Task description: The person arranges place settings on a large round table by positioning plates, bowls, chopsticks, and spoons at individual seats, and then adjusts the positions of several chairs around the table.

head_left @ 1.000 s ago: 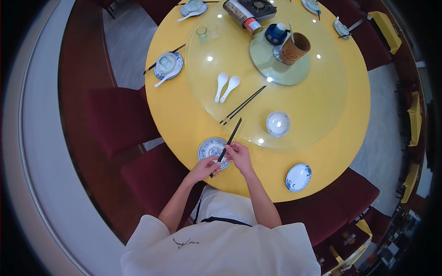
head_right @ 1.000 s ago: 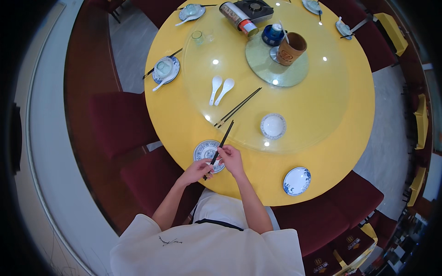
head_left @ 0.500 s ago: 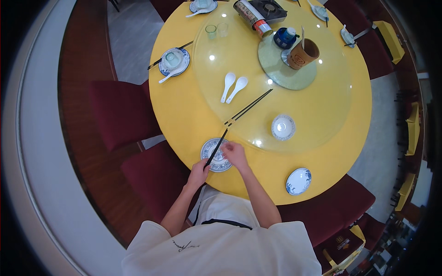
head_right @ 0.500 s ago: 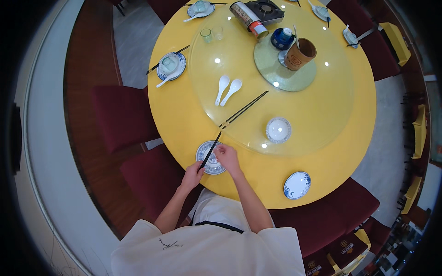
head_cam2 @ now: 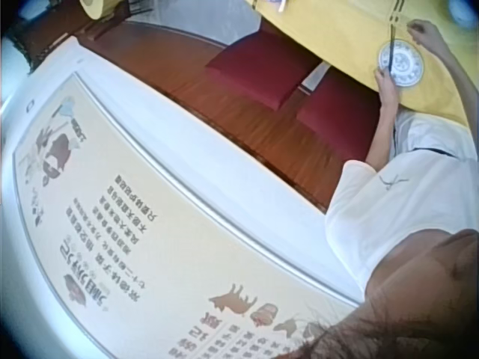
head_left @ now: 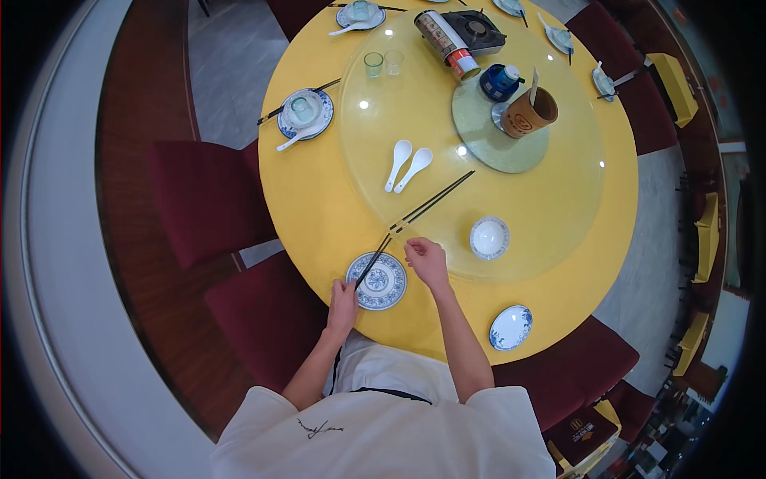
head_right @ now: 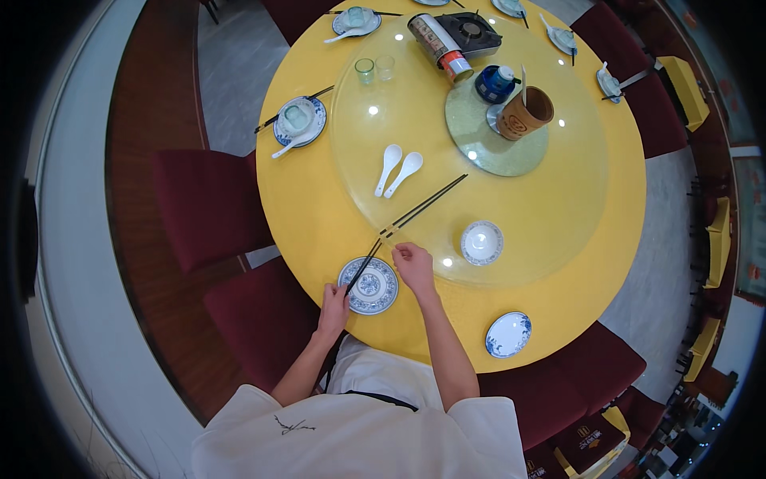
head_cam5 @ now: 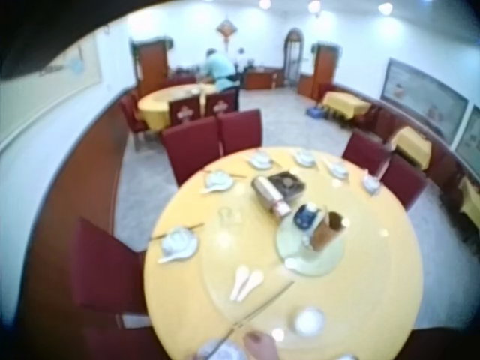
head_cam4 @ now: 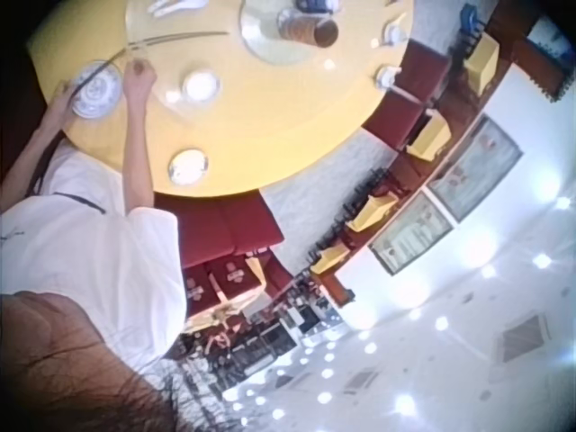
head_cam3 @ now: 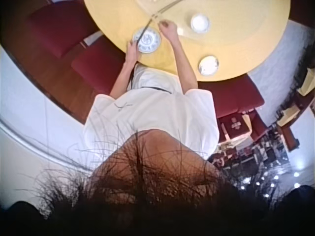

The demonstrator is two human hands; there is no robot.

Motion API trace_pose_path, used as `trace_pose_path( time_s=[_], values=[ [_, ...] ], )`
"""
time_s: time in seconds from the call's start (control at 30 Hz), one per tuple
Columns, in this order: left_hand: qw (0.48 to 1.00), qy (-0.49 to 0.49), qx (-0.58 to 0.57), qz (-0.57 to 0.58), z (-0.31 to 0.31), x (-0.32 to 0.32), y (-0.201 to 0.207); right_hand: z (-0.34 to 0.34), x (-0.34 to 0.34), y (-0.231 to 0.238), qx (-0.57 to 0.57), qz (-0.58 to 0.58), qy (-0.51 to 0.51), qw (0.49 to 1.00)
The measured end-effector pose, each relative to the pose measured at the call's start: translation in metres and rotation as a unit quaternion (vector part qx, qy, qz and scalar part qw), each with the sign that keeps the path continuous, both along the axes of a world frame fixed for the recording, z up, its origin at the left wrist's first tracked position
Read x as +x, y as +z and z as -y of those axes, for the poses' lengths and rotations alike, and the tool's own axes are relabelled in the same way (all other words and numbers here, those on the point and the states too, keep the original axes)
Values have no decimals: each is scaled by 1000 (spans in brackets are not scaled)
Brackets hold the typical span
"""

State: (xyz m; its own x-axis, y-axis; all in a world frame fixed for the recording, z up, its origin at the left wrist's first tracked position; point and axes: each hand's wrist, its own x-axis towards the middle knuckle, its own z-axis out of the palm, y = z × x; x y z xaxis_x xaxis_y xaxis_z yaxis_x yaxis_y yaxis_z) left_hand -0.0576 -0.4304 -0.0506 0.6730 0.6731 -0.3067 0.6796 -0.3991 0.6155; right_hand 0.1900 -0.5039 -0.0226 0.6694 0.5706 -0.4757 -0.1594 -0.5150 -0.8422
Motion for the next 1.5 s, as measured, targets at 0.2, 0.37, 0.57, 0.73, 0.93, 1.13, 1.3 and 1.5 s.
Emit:
trace_pose_path(
  time_s=[0.2, 0.37, 0.57, 0.73, 0.93, 1.13, 1.3, 1.5],
  values=[
    [1000, 2, 2, -19, 0, 7, 6, -9, 38, 9, 21, 27, -35, 999],
    [1000, 16, 26, 1, -3, 13, 20, -40, 84, 11, 32, 109, -40, 993],
    [999, 31, 22, 7, -9, 10, 25, -134, 143, 9, 26, 235, 13, 972],
    [997, 55, 42, 26, -10, 12, 17, -235, 210, 13, -22, 380, 69, 922],
    [997, 74, 19, 20, -11, 8, 17, -350, 231, 39, -125, 506, 130, 844],
    [995, 88, 9, 39, -11, 11, 21, -377, 250, 23, -223, 483, 157, 832],
    [996, 80, 1, 42, -10, 12, 22, -363, 246, 15, -162, 496, 136, 842],
    [995, 89, -13, 43, -7, 7, 14, -274, 196, 35, 154, 354, 38, 922]
  ],
)
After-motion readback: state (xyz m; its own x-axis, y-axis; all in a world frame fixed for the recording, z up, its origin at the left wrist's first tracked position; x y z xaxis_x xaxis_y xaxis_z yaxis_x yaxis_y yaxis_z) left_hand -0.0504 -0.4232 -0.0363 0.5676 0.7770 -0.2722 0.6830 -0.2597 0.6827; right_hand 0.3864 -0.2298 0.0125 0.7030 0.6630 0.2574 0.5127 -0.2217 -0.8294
